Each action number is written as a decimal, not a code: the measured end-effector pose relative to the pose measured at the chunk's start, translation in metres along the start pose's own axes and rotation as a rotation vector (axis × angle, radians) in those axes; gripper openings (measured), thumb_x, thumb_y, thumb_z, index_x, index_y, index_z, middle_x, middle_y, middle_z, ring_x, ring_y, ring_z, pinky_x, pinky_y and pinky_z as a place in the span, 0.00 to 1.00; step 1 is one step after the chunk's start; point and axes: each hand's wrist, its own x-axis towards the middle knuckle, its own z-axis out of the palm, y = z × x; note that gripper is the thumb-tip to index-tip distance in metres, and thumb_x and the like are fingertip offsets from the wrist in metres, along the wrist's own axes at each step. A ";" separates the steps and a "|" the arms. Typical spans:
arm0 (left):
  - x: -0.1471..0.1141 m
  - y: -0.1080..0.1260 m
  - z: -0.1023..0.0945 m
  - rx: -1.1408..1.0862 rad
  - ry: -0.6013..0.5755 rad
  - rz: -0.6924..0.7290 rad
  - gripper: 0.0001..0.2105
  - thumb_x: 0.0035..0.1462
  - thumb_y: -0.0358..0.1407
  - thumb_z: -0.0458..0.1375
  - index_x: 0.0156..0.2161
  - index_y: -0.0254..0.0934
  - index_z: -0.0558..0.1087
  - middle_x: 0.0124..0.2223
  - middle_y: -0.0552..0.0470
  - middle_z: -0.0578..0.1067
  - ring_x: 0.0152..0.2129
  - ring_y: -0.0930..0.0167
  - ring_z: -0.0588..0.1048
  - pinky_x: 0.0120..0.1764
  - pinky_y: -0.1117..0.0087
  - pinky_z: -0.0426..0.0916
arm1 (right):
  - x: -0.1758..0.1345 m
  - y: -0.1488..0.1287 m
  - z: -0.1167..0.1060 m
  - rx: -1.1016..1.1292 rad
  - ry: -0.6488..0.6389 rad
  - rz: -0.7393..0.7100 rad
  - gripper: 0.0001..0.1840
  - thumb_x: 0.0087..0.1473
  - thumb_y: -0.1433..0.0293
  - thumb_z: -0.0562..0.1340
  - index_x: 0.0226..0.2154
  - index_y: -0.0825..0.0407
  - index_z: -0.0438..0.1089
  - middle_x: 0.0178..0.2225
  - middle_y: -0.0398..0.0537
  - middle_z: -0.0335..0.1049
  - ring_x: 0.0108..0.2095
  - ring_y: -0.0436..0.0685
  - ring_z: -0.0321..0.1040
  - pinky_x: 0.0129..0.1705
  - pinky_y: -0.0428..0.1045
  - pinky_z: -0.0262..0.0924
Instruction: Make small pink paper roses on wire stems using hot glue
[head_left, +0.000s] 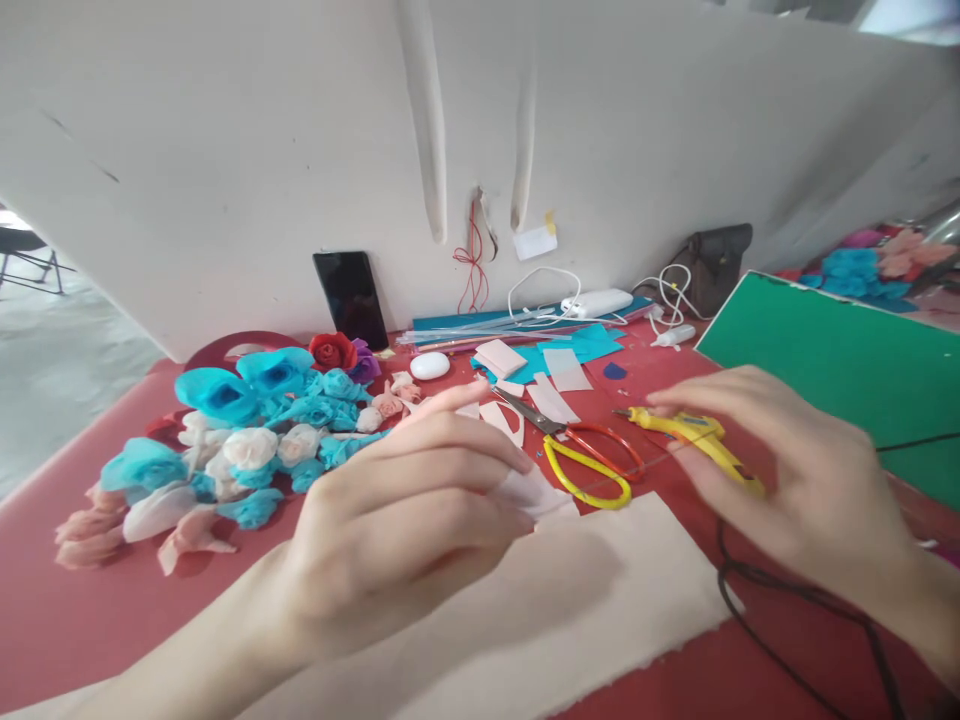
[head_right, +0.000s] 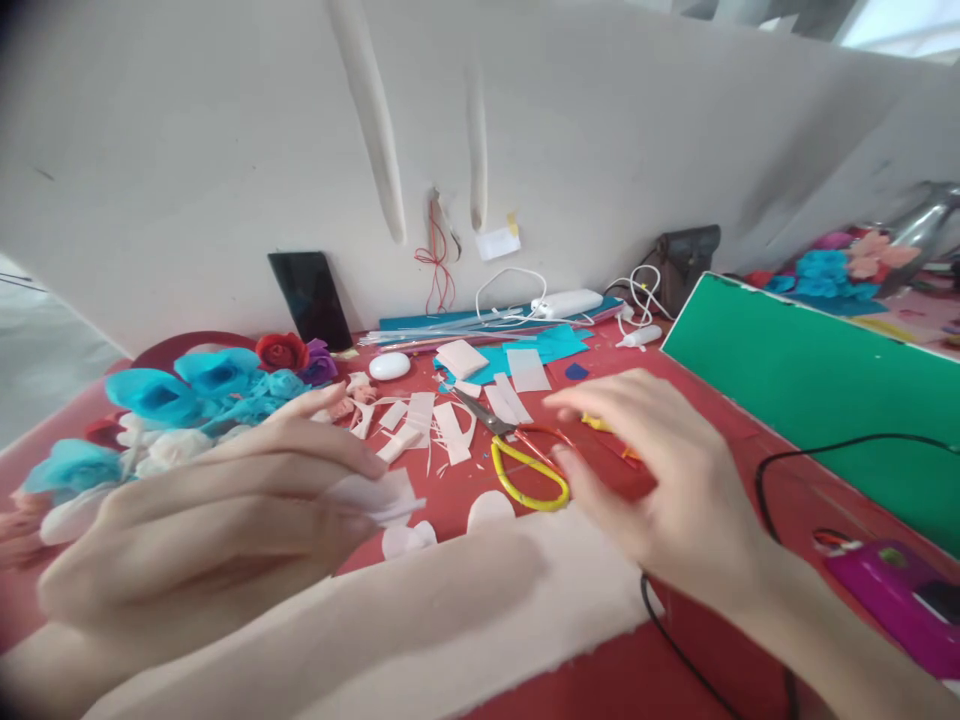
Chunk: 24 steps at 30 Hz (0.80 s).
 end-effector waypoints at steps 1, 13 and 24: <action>-0.002 -0.001 0.000 0.015 0.006 0.011 0.07 0.56 0.29 0.56 0.26 0.35 0.70 0.28 0.56 0.78 0.32 0.75 0.76 0.48 0.67 0.71 | -0.004 0.016 0.000 -0.024 -0.037 0.067 0.11 0.53 0.74 0.57 0.41 0.52 0.64 0.39 0.46 0.67 0.39 0.51 0.65 0.42 0.45 0.59; -0.009 -0.013 0.008 0.005 0.055 -0.007 0.09 0.46 0.19 0.61 0.30 0.33 0.72 0.27 0.52 0.77 0.30 0.71 0.76 0.48 0.61 0.70 | -0.061 0.133 0.033 -0.334 -0.746 1.048 0.16 0.58 0.64 0.56 0.46 0.56 0.63 0.44 0.51 0.63 0.41 0.54 0.64 0.42 0.53 0.63; -0.002 -0.012 -0.007 0.088 0.056 0.145 0.07 0.44 0.15 0.61 0.29 0.25 0.73 0.26 0.49 0.77 0.29 0.71 0.76 0.47 0.58 0.70 | -0.065 0.135 0.022 0.033 -0.608 1.209 0.14 0.59 0.65 0.55 0.45 0.56 0.64 0.42 0.50 0.65 0.38 0.52 0.65 0.39 0.51 0.65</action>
